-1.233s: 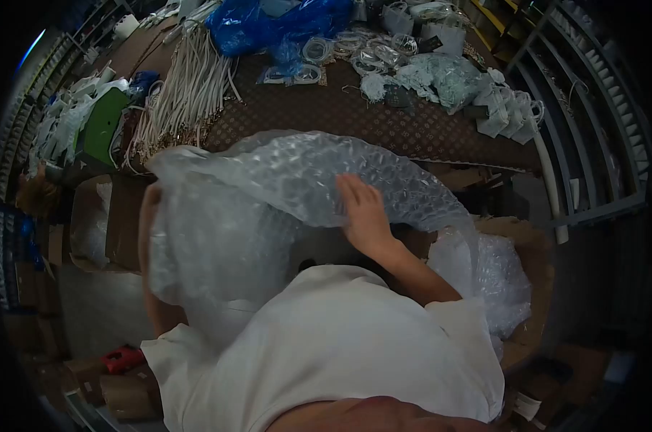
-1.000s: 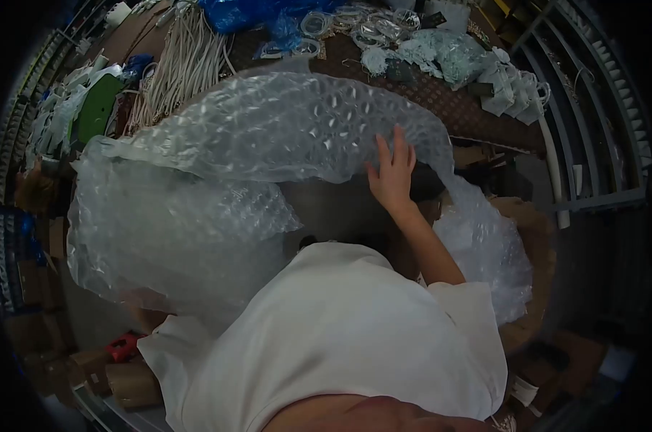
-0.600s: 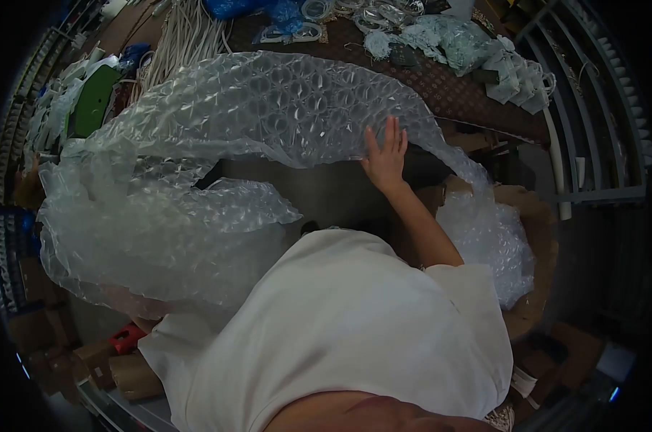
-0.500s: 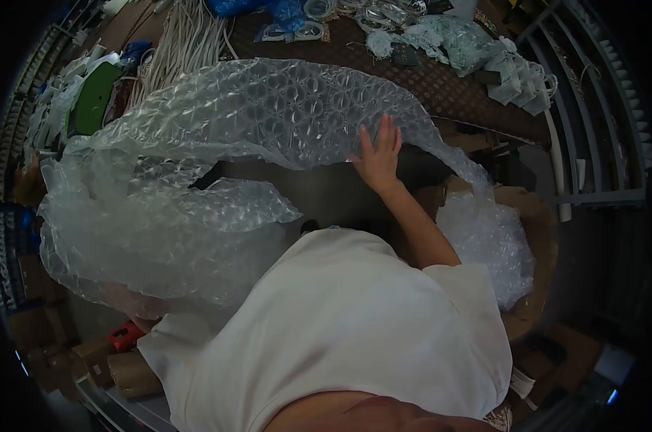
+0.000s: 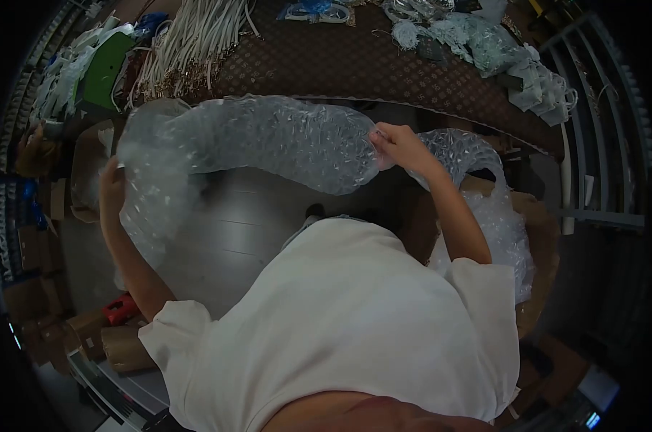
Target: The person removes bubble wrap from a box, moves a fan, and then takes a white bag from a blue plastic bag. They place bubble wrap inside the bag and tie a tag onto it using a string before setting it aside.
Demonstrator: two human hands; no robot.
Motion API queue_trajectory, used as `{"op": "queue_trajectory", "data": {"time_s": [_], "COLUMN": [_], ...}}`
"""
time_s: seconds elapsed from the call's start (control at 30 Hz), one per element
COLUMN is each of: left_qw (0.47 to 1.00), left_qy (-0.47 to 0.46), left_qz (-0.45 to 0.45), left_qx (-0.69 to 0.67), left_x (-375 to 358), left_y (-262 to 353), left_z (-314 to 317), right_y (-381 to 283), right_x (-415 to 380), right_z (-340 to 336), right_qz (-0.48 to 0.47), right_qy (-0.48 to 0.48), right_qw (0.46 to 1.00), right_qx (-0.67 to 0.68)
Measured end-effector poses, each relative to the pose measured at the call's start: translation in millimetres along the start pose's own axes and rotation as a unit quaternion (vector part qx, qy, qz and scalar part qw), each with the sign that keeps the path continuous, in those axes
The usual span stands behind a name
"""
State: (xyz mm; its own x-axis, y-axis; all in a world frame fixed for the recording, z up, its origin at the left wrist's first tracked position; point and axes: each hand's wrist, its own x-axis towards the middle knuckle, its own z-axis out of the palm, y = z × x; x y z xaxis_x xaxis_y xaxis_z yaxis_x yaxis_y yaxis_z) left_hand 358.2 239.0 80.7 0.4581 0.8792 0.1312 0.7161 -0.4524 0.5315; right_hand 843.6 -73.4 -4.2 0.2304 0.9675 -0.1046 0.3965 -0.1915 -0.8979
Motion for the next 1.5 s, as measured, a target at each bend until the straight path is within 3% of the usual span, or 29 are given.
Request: {"op": "queue_trajectory", "data": {"time_s": [0.03,0.1,0.17,0.2,0.27,0.3,0.37,0.43,0.5,0.53,0.7,0.77,0.83,0.9,0.93,0.97,1.0,1.03,1.07,1.1,1.13,1.17,1.2,1.27,1.3,1.37,1.43,1.5], "left_qw": [0.985,0.922,0.879,0.857,0.827,0.827,0.842,0.865,0.885,0.891,0.888,0.858,0.862,0.882,0.895,0.930,0.926,0.957,0.990,0.994,0.991,0.982,0.967,0.921,0.914,0.885,0.904,0.932], "left_qy": [-0.098,-0.333,-0.336,-0.271,-0.263,-0.258,-0.335,-0.338,-0.342,-0.338,-0.356,-0.283,-0.282,-0.230,-0.183,-0.158,-0.133,-0.088,-0.068,-0.044,-0.060,-0.121,-0.180,-0.245,-0.251,-0.250,-0.230,-0.233], "left_qz": [0.038,0.197,0.321,0.436,0.488,0.489,0.398,0.362,0.317,0.293,0.228,0.415,0.409,0.396,0.385,0.226,0.058,0.006,0.047,0.095,0.111,0.145,0.178,0.298,0.315,0.391,0.358,0.262], "left_qx": [-0.137,0.037,-0.104,-0.044,-0.098,-0.099,-0.143,-0.080,-0.021,-0.075,-0.178,-0.106,-0.104,-0.114,-0.130,-0.244,-0.347,-0.275,-0.116,0.044,0.041,0.007,-0.025,-0.047,-0.049,-0.037,-0.040,-0.092], "left_x": [-10,-8,-27,-32,-30,-27,-17,-22,-33,-38,-57,-63,-70,-66,-59,-49,-40,-38,-38,-37,-34,-36,-38,-40,-40,-38,-27,0], "left_y": [28,132,195,215,238,234,226,248,260,264,268,261,264,252,230,200,166,150,124,112,127,152,179,244,254,265,266,223], "left_z": [13,41,97,123,168,189,218,198,180,175,164,168,159,151,143,123,100,78,64,60,72,88,103,131,146,175,164,144], "right_y": [-5,-17,-30,-37,-55,-65,-70,-60,-58,-58,-58,-60,-66,-60,-33,9,44,54,56,47,30,9,1,-27,-38,-79,-82,-75], "right_x": [-3,-2,0,-1,-6,-11,-17,-25,-28,-32,-47,-51,-56,-54,-60,-70,-87,-100,-113,-109,-91,-73,-51,-5,12,23,19,6], "right_z": [-2,2,11,17,20,17,13,12,17,19,17,11,2,-7,-35,-83,-131,-160,-177,-169,-147,-122,-94,-33,0,29,32,30], "right_qz": [0.028,-0.002,-0.039,-0.072,-0.107,-0.098,-0.102,-0.201,-0.244,-0.271,-0.283,-0.293,-0.304,-0.341,-0.189,-0.029,0.011,0.037,0.070,0.014,-0.045,-0.033,-0.121,-0.157,-0.219,-0.174,-0.121,-0.181], "right_qy": [-0.051,-0.090,-0.138,-0.159,-0.181,-0.187,-0.193,0.021,0.066,0.114,0.047,0.010,-0.062,-0.060,0.047,0.161,0.256,0.279,0.292,0.281,0.272,0.195,0.147,0.016,0.019,-0.037,-0.040,0.054], "right_qw": [0.998,0.996,0.990,0.985,0.978,0.977,0.975,0.934,0.915,0.895,0.895,0.897,0.912,0.880,0.950,0.974,0.953,0.929,0.899,0.897,0.892,0.919,0.918,0.939,0.958,0.983,0.991,0.982], "right_qx": [0.036,0.009,-0.015,-0.014,-0.017,-0.031,-0.050,-0.294,-0.314,-0.337,-0.341,-0.331,-0.269,-0.324,-0.244,-0.157,-0.163,-0.242,-0.319,-0.341,-0.359,-0.340,-0.347,-0.306,-0.186,-0.036,0.038,-0.025]}}
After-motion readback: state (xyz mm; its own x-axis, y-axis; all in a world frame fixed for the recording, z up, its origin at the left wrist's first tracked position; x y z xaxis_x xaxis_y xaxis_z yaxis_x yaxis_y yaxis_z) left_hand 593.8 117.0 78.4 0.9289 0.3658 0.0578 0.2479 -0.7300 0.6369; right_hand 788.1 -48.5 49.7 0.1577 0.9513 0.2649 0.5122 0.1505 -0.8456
